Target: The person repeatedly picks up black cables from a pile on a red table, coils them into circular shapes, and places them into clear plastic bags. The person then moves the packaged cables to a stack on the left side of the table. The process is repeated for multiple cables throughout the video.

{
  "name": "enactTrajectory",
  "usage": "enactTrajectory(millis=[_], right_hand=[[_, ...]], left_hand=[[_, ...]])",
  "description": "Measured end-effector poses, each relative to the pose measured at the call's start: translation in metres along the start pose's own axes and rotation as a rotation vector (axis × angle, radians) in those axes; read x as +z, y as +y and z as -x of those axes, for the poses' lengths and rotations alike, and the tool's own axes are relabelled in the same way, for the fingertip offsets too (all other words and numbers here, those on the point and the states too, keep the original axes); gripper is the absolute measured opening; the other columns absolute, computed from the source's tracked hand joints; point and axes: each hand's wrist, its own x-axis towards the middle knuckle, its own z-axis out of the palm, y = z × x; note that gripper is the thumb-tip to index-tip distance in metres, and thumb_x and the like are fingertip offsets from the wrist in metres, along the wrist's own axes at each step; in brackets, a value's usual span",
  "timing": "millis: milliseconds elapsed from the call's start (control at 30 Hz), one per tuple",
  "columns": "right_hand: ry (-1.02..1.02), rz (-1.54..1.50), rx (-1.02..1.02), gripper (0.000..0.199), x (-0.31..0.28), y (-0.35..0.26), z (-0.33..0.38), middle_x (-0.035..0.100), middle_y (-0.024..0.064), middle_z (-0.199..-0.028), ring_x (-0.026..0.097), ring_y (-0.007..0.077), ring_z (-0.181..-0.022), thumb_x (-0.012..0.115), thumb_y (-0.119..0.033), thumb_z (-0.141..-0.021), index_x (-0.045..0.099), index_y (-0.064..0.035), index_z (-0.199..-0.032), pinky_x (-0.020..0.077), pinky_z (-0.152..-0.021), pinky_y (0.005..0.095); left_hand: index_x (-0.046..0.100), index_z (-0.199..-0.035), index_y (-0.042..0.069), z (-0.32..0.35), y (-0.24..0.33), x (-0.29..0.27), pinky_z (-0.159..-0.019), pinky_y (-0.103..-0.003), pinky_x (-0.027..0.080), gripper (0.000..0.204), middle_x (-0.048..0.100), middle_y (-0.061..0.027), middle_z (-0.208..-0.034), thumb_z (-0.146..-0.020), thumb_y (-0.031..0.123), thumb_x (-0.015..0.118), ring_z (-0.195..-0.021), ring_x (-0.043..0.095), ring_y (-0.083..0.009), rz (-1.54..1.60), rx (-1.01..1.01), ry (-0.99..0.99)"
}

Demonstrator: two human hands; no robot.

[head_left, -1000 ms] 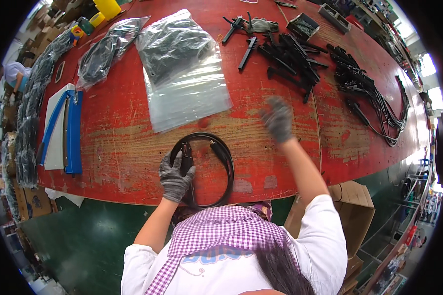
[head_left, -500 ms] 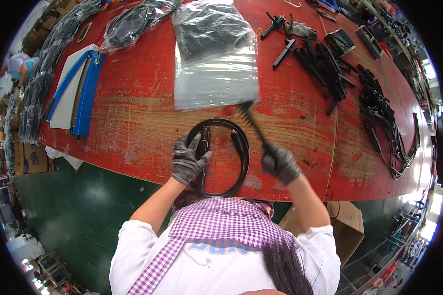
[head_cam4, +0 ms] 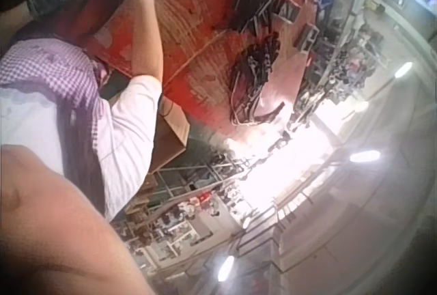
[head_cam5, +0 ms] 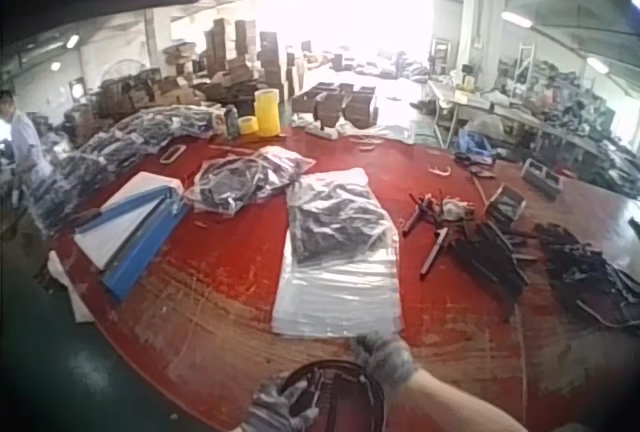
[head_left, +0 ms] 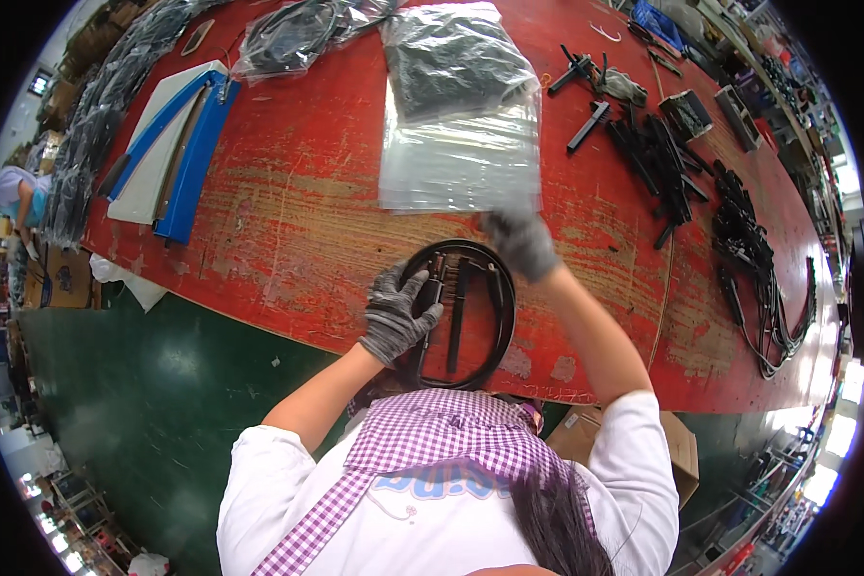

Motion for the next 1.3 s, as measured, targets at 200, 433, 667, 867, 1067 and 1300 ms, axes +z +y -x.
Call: enactTrajectory(millis=[200, 433, 667, 867, 1067, 1300], right_hand=[[0.103, 0.347, 0.077, 0.029, 0.035, 0.042, -0.119, 0.061, 0.015, -0.093, 0.055, 0.0318, -0.092, 0.065, -0.036, -0.071, 0.066, -0.0123, -0.087, 0.0428, -0.083, 0.0404], [0.063, 0.312, 0.282, 0.038, 0.038, 0.058, -0.142, 0.061, 0.0159, -0.101, 0.055, 0.0347, -0.096, 0.055, -0.042, -0.078, 0.064, -0.0111, -0.098, 0.042, -0.086, 0.0416], [0.24, 0.175, 0.035, 0.036, -0.005, -0.004, -0.121, 0.062, 0.0193, -0.092, 0.057, 0.0348, -0.09, 0.054, -0.037, -0.081, 0.063, -0.0037, -0.093, 0.0435, -0.08, 0.0422], [0.536, 0.463, -0.28, 0.031, -0.006, -0.024, -0.057, 0.057, 0.0075, -0.093, 0.05, 0.0283, -0.091, 0.066, -0.038, -0.071, 0.061, -0.0136, -0.09, 0.0371, -0.083, 0.0416], [0.413, 0.23, -0.004, 0.027, 0.002, 0.019, -0.038, 0.061, 0.008, -0.077, 0.057, 0.0271, -0.079, 0.067, -0.033, -0.073, 0.065, -0.0082, -0.084, 0.044, -0.074, 0.0392], [0.519, 0.316, -0.212, 0.015, -0.006, 0.001, -0.036, 0.061, 0.0118, -0.073, 0.058, 0.0294, -0.069, 0.062, -0.022, -0.079, 0.061, -0.0075, -0.08, 0.0446, -0.064, 0.0399]], left_hand=[[0.056, -0.112, 0.006, 0.006, -0.01, -0.023, -0.093, -0.041, 0.039, 0.051, 0.048, -0.0181, -0.118, -0.07, 0.032, 0.069, -0.11, 0.046, -0.0332, 0.141, -0.059, -0.045], [0.06, -0.1, 0.004, -0.01, -0.026, -0.073, -0.079, -0.027, 0.047, 0.029, 0.061, -0.0118, -0.097, -0.08, 0.025, 0.062, -0.093, 0.06, -0.0195, 0.606, -0.417, -0.008], [0.049, -0.114, 0.006, -0.13, -0.008, -0.001, -0.076, -0.033, 0.049, 0.038, 0.056, -0.0102, -0.105, -0.084, 0.025, 0.06, -0.087, 0.057, -0.0202, 1.632, -0.761, -0.183], [0.062, -0.086, 0.007, -0.168, -0.003, 0.011, -0.056, -0.03, 0.051, 0.015, 0.062, -0.005, -0.072, -0.081, 0.021, 0.065, -0.059, 0.058, -0.0157, 1.536, -0.687, -0.003], [0.062, -0.074, 0.005, -0.144, -0.011, 0.013, -0.047, -0.024, 0.04, 0.021, 0.056, -0.0009, -0.057, -0.074, 0.024, 0.072, -0.051, 0.049, -0.008, 1.007, -0.529, 0.057], [0.061, -0.095, 0.009, -0.11, 0.01, -0.021, -0.087, -0.038, 0.039, 0.027, 0.056, -0.0102, -0.105, -0.075, 0.025, 0.069, -0.1, 0.05, -0.0223, -0.241, 0.107, 0.756]])
